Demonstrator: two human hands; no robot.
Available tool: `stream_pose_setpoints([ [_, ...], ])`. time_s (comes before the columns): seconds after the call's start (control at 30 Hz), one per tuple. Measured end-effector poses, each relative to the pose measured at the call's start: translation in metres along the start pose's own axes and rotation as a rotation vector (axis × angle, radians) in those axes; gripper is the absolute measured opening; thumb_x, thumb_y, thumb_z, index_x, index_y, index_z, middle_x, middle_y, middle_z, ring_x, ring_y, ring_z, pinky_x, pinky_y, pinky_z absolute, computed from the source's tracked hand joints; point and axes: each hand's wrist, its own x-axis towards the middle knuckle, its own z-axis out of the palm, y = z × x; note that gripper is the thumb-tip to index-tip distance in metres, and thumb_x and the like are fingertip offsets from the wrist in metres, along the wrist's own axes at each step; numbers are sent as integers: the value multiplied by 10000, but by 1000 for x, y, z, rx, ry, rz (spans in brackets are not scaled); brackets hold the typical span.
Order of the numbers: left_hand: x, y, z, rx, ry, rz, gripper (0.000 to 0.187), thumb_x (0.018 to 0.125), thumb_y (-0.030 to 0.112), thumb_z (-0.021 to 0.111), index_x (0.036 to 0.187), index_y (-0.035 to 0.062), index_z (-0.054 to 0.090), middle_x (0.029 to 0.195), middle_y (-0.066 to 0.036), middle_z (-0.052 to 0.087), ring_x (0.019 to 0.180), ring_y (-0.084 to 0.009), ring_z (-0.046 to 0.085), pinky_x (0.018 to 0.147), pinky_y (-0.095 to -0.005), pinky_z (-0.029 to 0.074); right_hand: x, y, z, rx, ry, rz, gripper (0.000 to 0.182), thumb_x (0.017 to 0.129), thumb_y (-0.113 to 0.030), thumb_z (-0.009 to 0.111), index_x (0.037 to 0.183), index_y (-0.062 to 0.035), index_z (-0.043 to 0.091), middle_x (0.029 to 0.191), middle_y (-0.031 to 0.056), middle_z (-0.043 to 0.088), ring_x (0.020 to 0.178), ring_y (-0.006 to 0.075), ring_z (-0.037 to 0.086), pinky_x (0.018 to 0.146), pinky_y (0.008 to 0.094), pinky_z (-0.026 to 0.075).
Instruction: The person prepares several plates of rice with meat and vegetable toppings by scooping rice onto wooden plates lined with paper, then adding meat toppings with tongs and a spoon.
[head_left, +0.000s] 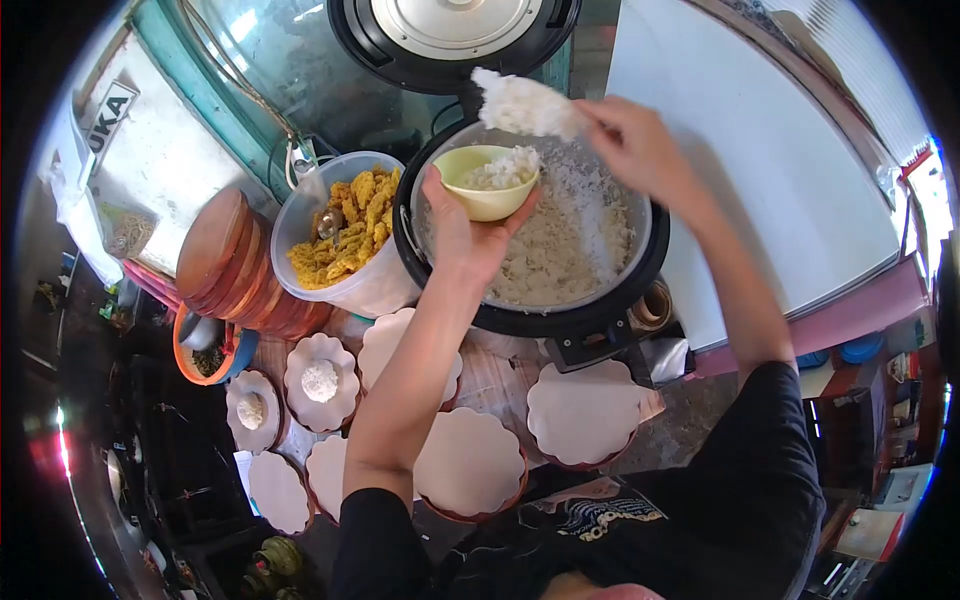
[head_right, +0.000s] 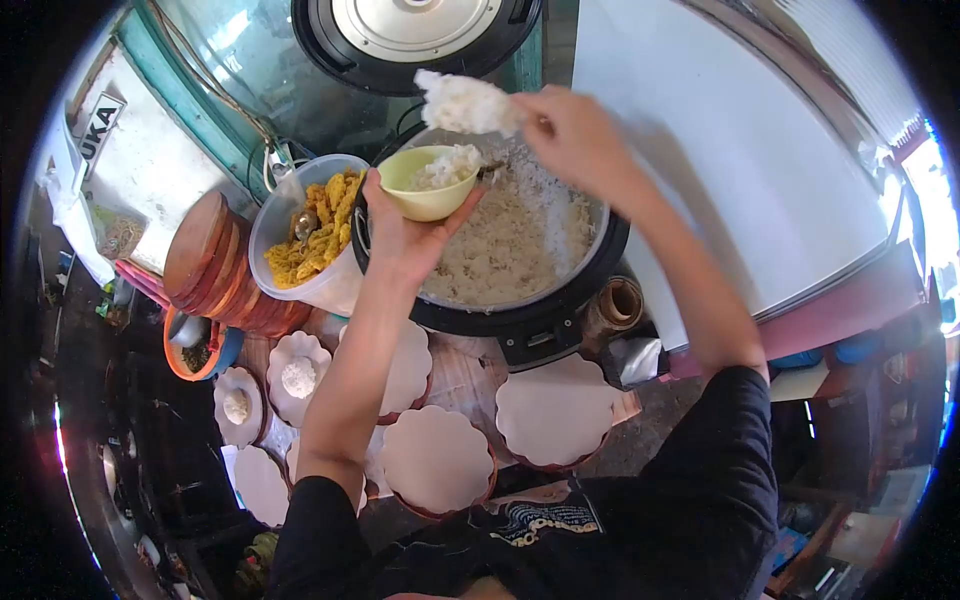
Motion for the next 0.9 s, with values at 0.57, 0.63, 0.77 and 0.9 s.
stream_pose_setpoints([
  [0.57, 41, -18, 36, -102, 68, 29, 654, 878, 635, 283, 1266, 122, 404, 1250, -156, 464, 1078, -352, 496, 789, -492, 497, -73, -14, 12, 74, 172, -35, 430, 812, 12, 599, 1234, -52, 547, 839, 128, 518, 666, 261, 532, 618, 286, 446],
  [0.63, 46, -16, 32, -78, 48, 53, 693, 879, 626, 274, 1314, 96, 371, 1276, -205, 427, 1105, -413, 466, 800, -489, 499, -73, -11, 3, 76, 186, 21, 409, 808, 3, 611, 1212, -49, 567, 813, 111, 525, 647, 222, 528, 600, 269, 430],
  [0.77, 52, -8, 24, 67, -35, 73, 708, 869, 637, 304, 1330, 103, 366, 1292, -185, 433, 1097, -400, 487, 818, -472, 497, -47, 8, -20, 149, 150, 190, 281, 850, -92, 610, 1124, -34, 631, 713, 24, 555, 604, 124, 489, 557, 245, 397],
  [0.9, 51, -4, 21, 203, -93, 44, 746, 824, 667, 388, 1327, 116, 383, 1298, -139, 461, 1132, -329, 503, 857, -479, 475, 4, 24, -41, 407, -162, 413, 280, 882, -213, 609, 1099, -43, 656, 705, -22, 564, 560, 66, 422, 512, 210, 335],
])
